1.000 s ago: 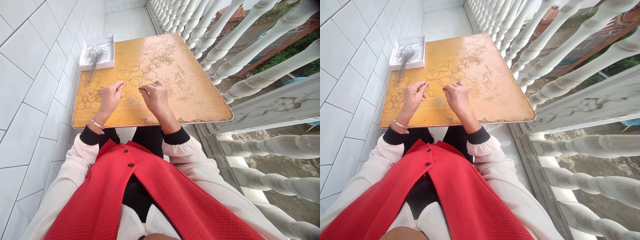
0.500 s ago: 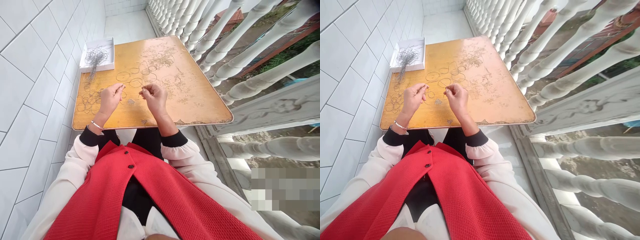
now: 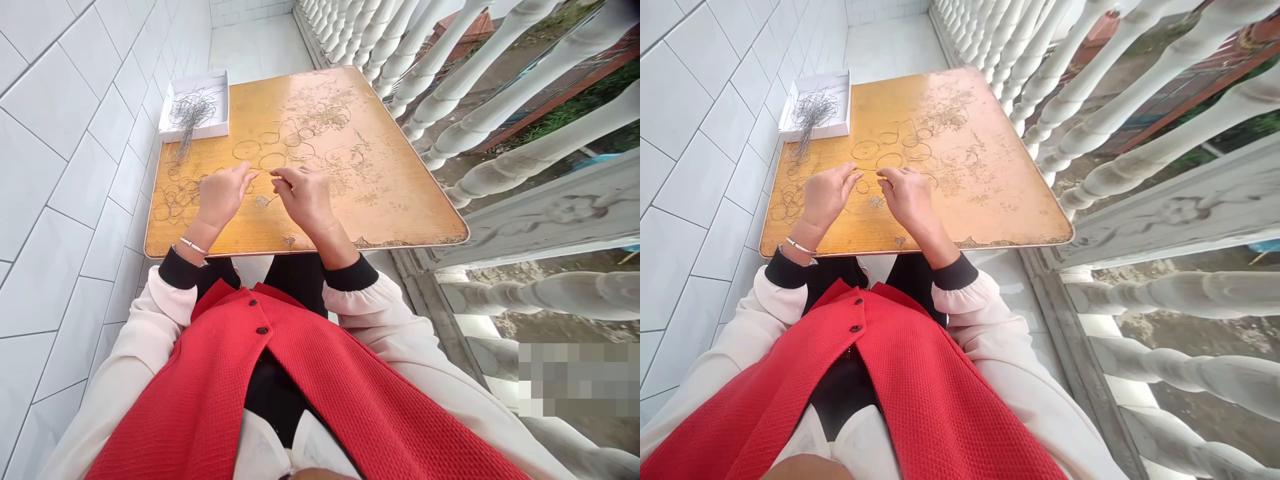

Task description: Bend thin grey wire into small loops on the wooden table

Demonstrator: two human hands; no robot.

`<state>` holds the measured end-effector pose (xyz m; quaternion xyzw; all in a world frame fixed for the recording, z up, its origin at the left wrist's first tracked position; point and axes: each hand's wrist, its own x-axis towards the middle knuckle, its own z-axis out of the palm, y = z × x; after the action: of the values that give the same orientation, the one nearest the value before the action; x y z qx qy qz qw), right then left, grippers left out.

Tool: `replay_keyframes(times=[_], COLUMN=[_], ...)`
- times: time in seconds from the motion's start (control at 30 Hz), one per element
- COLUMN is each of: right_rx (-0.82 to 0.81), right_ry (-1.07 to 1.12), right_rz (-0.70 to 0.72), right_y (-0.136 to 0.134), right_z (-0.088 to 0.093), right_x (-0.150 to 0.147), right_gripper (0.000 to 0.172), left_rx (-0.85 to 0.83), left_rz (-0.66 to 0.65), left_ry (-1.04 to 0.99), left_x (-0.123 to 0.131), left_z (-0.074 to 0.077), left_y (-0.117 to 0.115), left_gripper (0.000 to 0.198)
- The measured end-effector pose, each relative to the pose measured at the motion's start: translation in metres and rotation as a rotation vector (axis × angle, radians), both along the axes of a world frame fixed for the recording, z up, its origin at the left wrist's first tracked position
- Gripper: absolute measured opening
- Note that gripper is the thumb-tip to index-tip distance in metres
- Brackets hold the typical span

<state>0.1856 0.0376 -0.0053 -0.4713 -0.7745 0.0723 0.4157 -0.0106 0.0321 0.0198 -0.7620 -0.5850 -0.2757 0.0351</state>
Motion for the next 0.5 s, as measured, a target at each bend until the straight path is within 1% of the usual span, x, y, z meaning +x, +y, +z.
replay_keyframes(times=[0.13, 0.27, 0.4, 0.5], right_rx=[-0.011, 0.001, 0.015, 0.006], right_ry=[-0.02, 0.056, 0.123, 0.118], right_rz=[0.01, -0.018, -0.058, -0.047], right_y=[-0.003, -0.006, -0.007, -0.006], right_z=[-0.002, -0.004, -0.007, -0.01], right_x=[-0.003, -0.012, -0.019, -0.019], right_gripper=[0.031, 0.039, 0.041, 0.038], left_rx=[0.001, 0.034, 0.024, -0.005], left_rz=[-0.046, -0.093, -0.026, -0.008], left_ry=[-0.105, -0.21, -0.165, -0.148], left_x=[0.0, 0.005, 0.011, 0.008], left_z=[-0.009, -0.016, -0.016, -0.014], left_y=[0.005, 0.005, 0.005, 0.008], left_gripper=[0.052, 0.056, 0.065, 0.064])
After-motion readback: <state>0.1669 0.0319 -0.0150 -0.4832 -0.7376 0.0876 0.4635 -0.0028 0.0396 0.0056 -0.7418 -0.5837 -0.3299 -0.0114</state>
